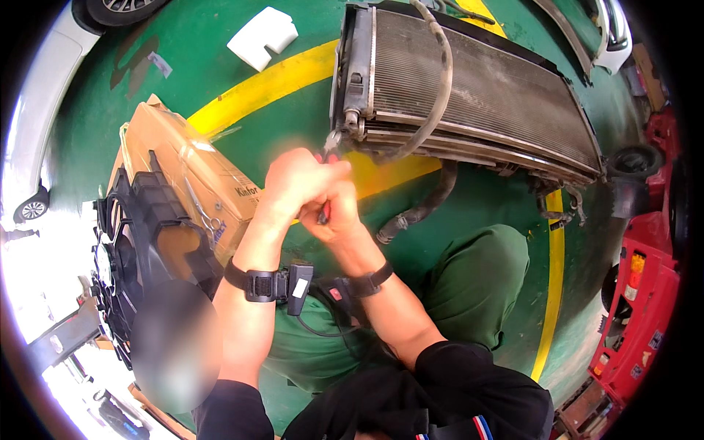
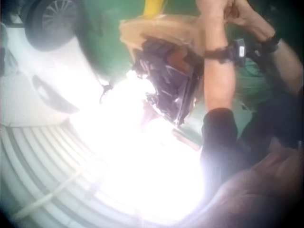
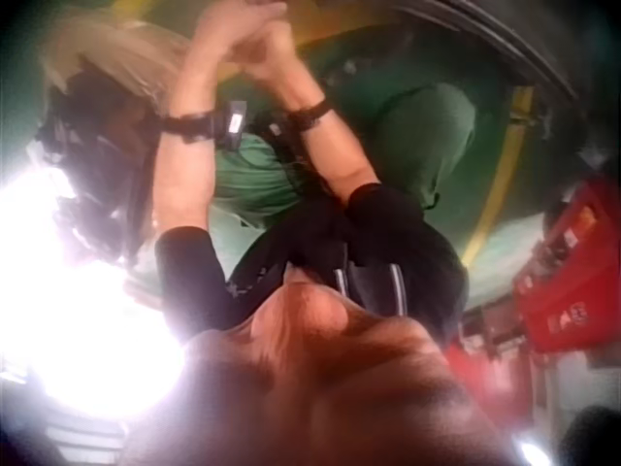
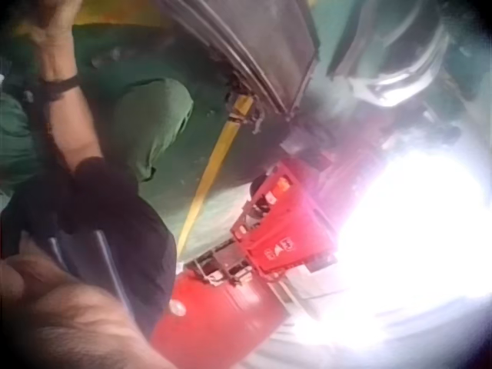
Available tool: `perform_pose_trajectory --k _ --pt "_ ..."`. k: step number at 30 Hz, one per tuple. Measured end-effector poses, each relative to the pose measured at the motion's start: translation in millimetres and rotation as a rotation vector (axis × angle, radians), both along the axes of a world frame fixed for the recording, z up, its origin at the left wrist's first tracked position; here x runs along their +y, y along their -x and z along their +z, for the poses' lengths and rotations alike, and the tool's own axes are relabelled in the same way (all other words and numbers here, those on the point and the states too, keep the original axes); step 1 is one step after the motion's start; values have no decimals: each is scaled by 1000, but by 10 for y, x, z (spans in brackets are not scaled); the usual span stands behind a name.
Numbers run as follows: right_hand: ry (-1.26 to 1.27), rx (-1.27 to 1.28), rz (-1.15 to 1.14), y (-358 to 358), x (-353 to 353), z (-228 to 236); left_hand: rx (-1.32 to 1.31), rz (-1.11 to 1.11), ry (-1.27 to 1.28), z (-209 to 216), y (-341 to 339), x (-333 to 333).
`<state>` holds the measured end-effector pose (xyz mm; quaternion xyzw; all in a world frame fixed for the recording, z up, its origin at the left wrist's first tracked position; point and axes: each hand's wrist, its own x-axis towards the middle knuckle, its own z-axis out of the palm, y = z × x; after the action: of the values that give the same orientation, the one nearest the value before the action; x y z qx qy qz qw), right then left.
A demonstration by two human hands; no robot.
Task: The person uses pliers to pull and remove several metal clips and fasteners from the side of a car radiator and its hose connectors, then handles a pair of scissors to cut a thin wire or plastic tie on the radiator assembly.
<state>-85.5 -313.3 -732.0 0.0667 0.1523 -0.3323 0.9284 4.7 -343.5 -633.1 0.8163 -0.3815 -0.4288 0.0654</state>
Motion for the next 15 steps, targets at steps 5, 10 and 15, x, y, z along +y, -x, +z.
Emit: perform_pose_trajectory --k 5,10,15 --pt "39 -157 98 229 -90 -192 -98 -63 -24 38 186 -30" --pt "21 -157 -12 398 -77 -418 -180 -143 113 28 400 -48" --pt "81 -188 10 607 -284 -190 -156 -106 93 85 521 -151"
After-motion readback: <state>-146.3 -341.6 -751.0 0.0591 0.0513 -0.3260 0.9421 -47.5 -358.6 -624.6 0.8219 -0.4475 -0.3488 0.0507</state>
